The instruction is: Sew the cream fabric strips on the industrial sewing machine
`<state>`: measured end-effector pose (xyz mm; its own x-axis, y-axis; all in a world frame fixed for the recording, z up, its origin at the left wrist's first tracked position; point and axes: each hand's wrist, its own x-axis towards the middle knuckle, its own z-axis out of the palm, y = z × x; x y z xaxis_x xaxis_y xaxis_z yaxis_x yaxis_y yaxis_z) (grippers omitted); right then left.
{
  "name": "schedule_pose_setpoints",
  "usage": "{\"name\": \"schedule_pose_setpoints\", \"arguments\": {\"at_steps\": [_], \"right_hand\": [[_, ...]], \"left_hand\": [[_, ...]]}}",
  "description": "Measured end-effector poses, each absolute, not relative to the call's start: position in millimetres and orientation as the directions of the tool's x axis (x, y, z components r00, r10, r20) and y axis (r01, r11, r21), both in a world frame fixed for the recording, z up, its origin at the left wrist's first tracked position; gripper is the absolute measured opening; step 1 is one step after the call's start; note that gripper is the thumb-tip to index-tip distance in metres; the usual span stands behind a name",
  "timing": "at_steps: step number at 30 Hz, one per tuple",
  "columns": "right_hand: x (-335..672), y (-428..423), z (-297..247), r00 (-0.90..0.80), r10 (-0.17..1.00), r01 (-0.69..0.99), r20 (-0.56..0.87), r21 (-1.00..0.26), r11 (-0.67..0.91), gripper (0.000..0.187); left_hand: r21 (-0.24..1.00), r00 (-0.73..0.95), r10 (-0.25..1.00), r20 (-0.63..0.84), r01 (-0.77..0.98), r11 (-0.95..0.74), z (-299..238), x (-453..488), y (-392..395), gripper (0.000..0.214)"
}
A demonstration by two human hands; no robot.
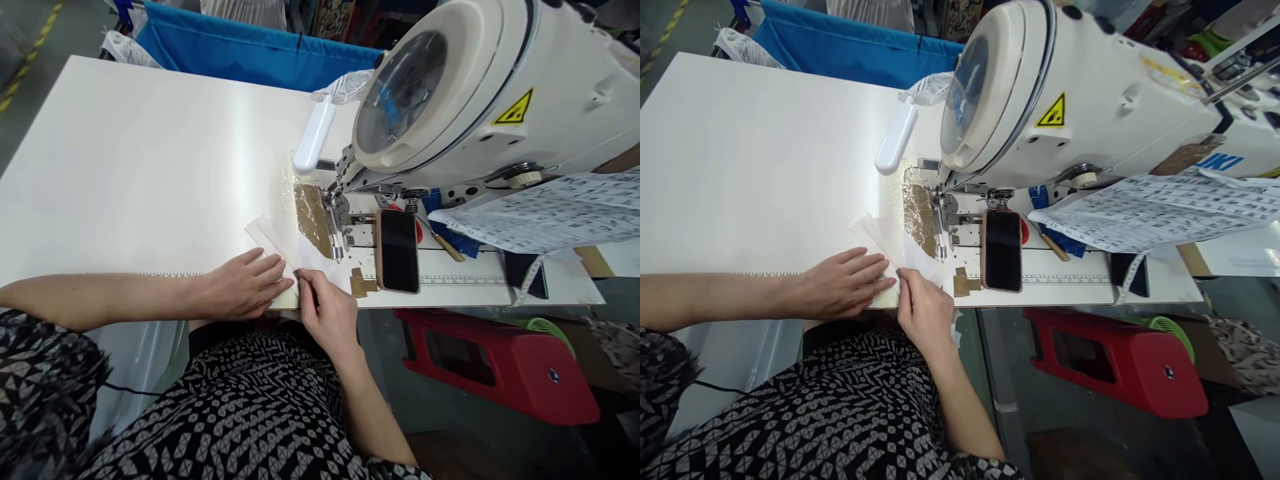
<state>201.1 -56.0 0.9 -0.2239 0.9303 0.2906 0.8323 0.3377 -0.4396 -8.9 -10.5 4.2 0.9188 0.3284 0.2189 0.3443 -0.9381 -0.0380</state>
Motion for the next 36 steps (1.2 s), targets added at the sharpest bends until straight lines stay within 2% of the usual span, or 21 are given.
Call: {"name": "schedule_pose_setpoints", "arguments": {"at_steps": [9, 13, 16, 19, 22, 26, 30, 36], "right_hand": [[209, -64, 5, -0.318, 0.895, 0.853, 0.312, -0.319, 0.414, 0.021], [223, -78, 12, -0.301, 0.922, 0.848, 0.246, -0.373, 0.376, 0.019], [218, -76, 12, -0.272, 0.927, 0.858, 0.258, -0.371, 0.355, 0.019], [203, -64, 9, -0.277, 0.908, 0.881, 0.313, -0.294, 0.37, 0.019], [191, -52, 6, -0.312, 0.888, 0.879, 0.337, -0.253, 0.405, 0.021], [189, -48, 3, -0.274, 0.904, 0.852, 0.33, -0.354, 0.387, 0.021], [194, -48, 0, -0.165, 0.935, 0.802, 0.314, -0.509, 0.313, 0.02], [193, -44, 2, -0.216, 0.935, 0.805, 0.282, -0.49, 0.334, 0.022]], "left_hand": [[-0.049, 0.917, 0.336, 0.216, 0.354, -0.934, 7, -9, -11, 0.043], [-0.05, 0.917, 0.34, 0.211, 0.357, -0.933, 7, -9, -12, 0.044], [-0.086, 0.913, 0.349, 0.21, 0.373, -0.924, 11, -11, -10, 0.04], [-0.133, 0.89, 0.425, 0.166, 0.448, -0.884, 19, -16, -4, 0.035], [-0.114, 0.867, 0.48, 0.133, 0.495, -0.862, 22, -20, 0, 0.034], [-0.021, 0.898, 0.401, 0.18, 0.411, -0.912, 14, -21, -2, 0.038], [-0.035, 0.901, 0.372, 0.225, 0.389, -0.921, 7, -18, -5, 0.041], [-0.106, 0.898, 0.365, 0.247, 0.399, -0.911, 6, -17, -6, 0.04]]}}
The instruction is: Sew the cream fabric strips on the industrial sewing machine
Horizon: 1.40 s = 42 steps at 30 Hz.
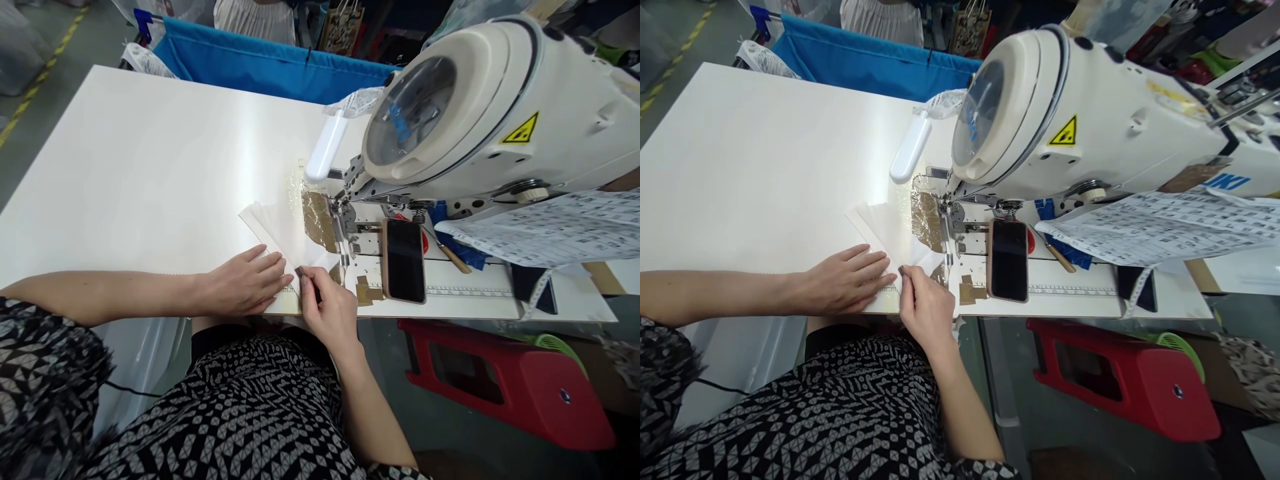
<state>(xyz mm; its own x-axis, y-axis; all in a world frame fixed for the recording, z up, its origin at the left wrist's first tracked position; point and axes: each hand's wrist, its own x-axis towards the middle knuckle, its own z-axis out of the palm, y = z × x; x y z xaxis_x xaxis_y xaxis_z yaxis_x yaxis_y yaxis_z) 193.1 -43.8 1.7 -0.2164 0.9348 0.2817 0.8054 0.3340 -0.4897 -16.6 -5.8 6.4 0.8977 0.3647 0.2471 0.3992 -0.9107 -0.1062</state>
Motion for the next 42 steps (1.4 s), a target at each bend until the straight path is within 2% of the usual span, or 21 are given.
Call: {"name": "schedule_pose_setpoints", "arguments": {"at_steps": [5, 9, 11, 13, 15, 17, 19, 22, 26, 33, 36, 38, 40, 42], "right_hand": [[190, -41, 0, -0.247, 0.919, 0.819, 0.306, -0.442, 0.367, 0.021], [188, -41, 4, -0.301, 0.895, 0.846, 0.329, -0.341, 0.41, 0.021], [193, -42, 10, -0.35, 0.889, 0.847, 0.295, -0.307, 0.435, 0.021], [200, -44, 16, -0.372, 0.903, 0.832, 0.216, -0.353, 0.428, 0.02], [209, -46, 20, -0.332, 0.93, 0.796, 0.156, -0.482, 0.365, 0.018], [214, -49, 19, -0.233, 0.96, 0.745, 0.156, -0.606, 0.279, 0.014], [214, -52, 14, -0.149, 0.97, 0.719, 0.191, -0.653, 0.239, 0.013], [208, -55, 7, -0.148, 0.963, 0.744, 0.223, -0.616, 0.257, 0.016], [202, -56, 2, -0.191, 0.951, 0.798, 0.242, -0.527, 0.294, 0.02], [199, -54, 0, -0.243, 0.928, 0.822, 0.281, -0.448, 0.351, 0.02], [200, -56, 2, -0.296, 0.896, 0.832, 0.331, -0.371, 0.412, 0.02], [205, -61, 6, -0.339, 0.887, 0.841, 0.313, -0.321, 0.435, 0.021], [212, -66, 11, -0.356, 0.901, 0.842, 0.247, -0.334, 0.424, 0.02], [219, -72, 14, -0.311, 0.929, 0.821, 0.2, -0.435, 0.369, 0.018]], "left_hand": [[-0.128, 0.899, 0.363, 0.246, 0.401, -0.907, 5, -16, -6, 0.039], [-0.12, 0.895, 0.373, 0.247, 0.41, -0.904, 6, -15, -7, 0.037], [-0.111, 0.887, 0.385, 0.253, 0.422, -0.9, 7, -15, -8, 0.036], [-0.11, 0.883, 0.394, 0.257, 0.431, -0.896, 8, -14, -9, 0.036], [-0.096, 0.882, 0.399, 0.25, 0.433, -0.896, 8, -13, -9, 0.036], [-0.056, 0.891, 0.392, 0.23, 0.414, -0.908, 9, -12, -8, 0.035], [-0.007, 0.899, 0.376, 0.223, 0.388, -0.922, 8, -11, -8, 0.035], [0.024, 0.903, 0.362, 0.232, 0.366, -0.93, 6, -11, -7, 0.035], [0.003, 0.915, 0.338, 0.219, 0.346, -0.938, 3, -12, -9, 0.041], [-0.026, 0.916, 0.335, 0.22, 0.349, -0.937, 3, -12, -10, 0.042], [-0.029, 0.915, 0.334, 0.226, 0.349, -0.936, 5, -11, -10, 0.042], [-0.025, 0.914, 0.333, 0.233, 0.348, -0.937, 5, -11, -11, 0.042], [-0.024, 0.912, 0.332, 0.243, 0.347, -0.937, 5, -11, -11, 0.041], [-0.034, 0.91, 0.334, 0.245, 0.352, -0.935, 5, -12, -12, 0.04]]}}
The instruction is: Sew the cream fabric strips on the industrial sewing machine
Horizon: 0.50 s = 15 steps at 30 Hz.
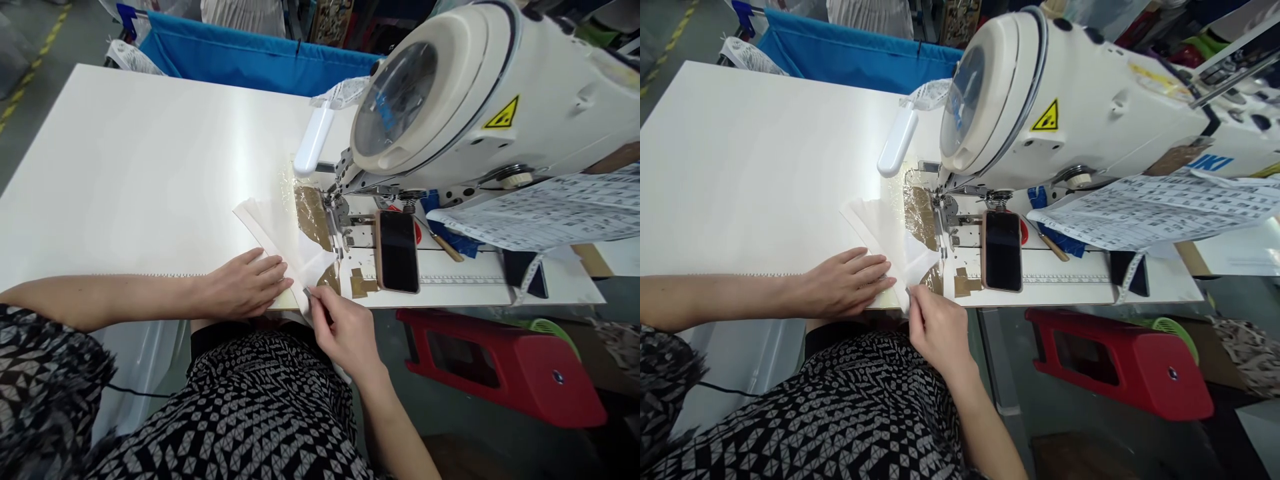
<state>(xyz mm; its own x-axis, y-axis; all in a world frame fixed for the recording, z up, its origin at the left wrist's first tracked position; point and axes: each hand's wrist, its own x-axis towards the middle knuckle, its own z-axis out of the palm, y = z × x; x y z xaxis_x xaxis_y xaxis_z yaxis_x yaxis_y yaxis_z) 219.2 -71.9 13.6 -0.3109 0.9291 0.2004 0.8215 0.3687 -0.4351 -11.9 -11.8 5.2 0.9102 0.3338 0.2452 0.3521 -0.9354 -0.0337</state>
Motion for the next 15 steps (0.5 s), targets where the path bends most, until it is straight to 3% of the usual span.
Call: {"name": "schedule_pose_setpoints", "arguments": {"at_steps": [3, 5, 8, 15], "right_hand": [[222, -78, 12, -0.146, 0.959, 0.764, 0.244, -0.587, 0.266, 0.014], [217, -79, 10, -0.065, 0.949, 0.752, 0.31, -0.61, 0.251, 0.014], [206, -75, 9, -0.066, 0.936, 0.76, 0.346, -0.591, 0.272, 0.016], [193, -52, 5, -0.174, 0.931, 0.811, 0.321, -0.49, 0.321, 0.019]], "left_hand": [[-0.071, 0.906, 0.352, 0.234, 0.377, -0.923, 8, -14, -10, 0.037], [-0.095, 0.896, 0.392, 0.209, 0.418, -0.904, 12, -16, -8, 0.036], [-0.083, 0.881, 0.444, 0.163, 0.461, -0.884, 15, -19, -4, 0.035], [-0.062, 0.9, 0.397, 0.178, 0.413, -0.909, 11, -17, -5, 0.038]]}}
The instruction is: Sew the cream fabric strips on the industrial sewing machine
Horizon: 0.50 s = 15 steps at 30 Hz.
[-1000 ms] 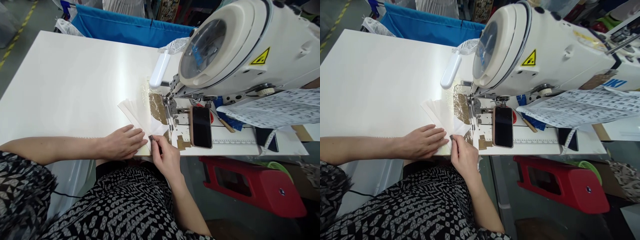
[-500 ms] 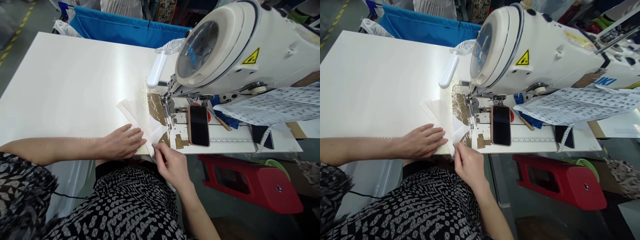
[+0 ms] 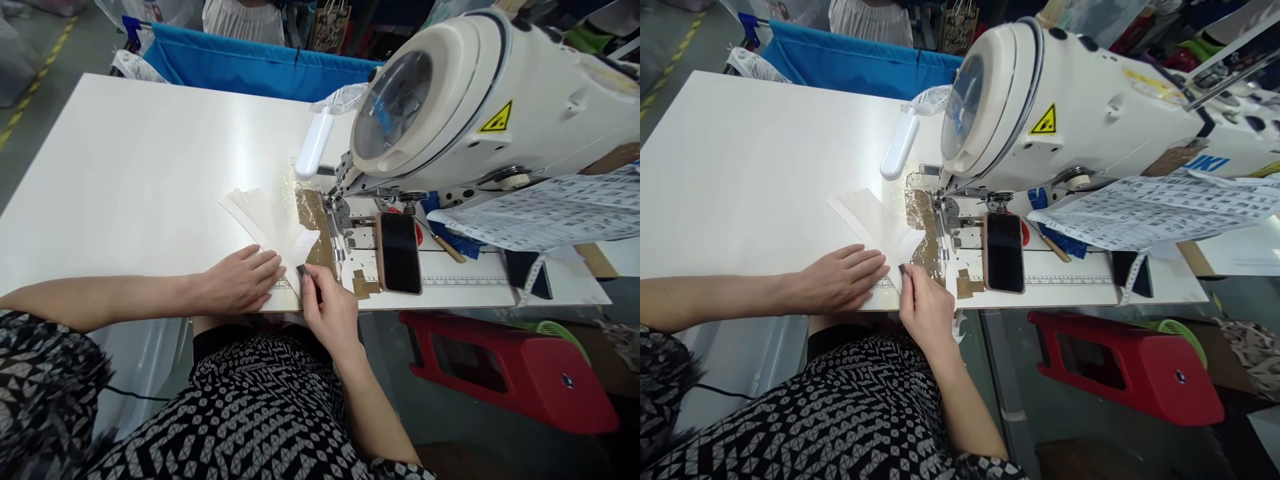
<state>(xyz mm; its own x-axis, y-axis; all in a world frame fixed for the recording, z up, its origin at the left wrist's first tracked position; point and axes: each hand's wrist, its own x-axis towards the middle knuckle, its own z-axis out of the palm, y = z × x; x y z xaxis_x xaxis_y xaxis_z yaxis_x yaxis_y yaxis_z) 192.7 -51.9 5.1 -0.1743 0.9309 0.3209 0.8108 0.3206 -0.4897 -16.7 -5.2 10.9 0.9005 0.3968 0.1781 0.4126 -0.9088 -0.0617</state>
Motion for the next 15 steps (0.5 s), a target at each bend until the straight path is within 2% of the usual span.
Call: {"name": "schedule_pose_setpoints", "arguments": {"at_steps": [6, 15], "right_hand": [[189.8, -46.4, -0.4, -0.235, 0.914, 0.825, 0.331, -0.429, 0.368, 0.019], [187.8, -43.2, 0.3, -0.285, 0.888, 0.847, 0.361, -0.338, 0.409, 0.021]], "left_hand": [[-0.11, 0.908, 0.368, 0.201, 0.395, -0.912, 11.4, -14.6, -7.4, 0.038], [-0.121, 0.904, 0.383, 0.191, 0.409, -0.904, 9.4, -13.6, -8.4, 0.037]]}}
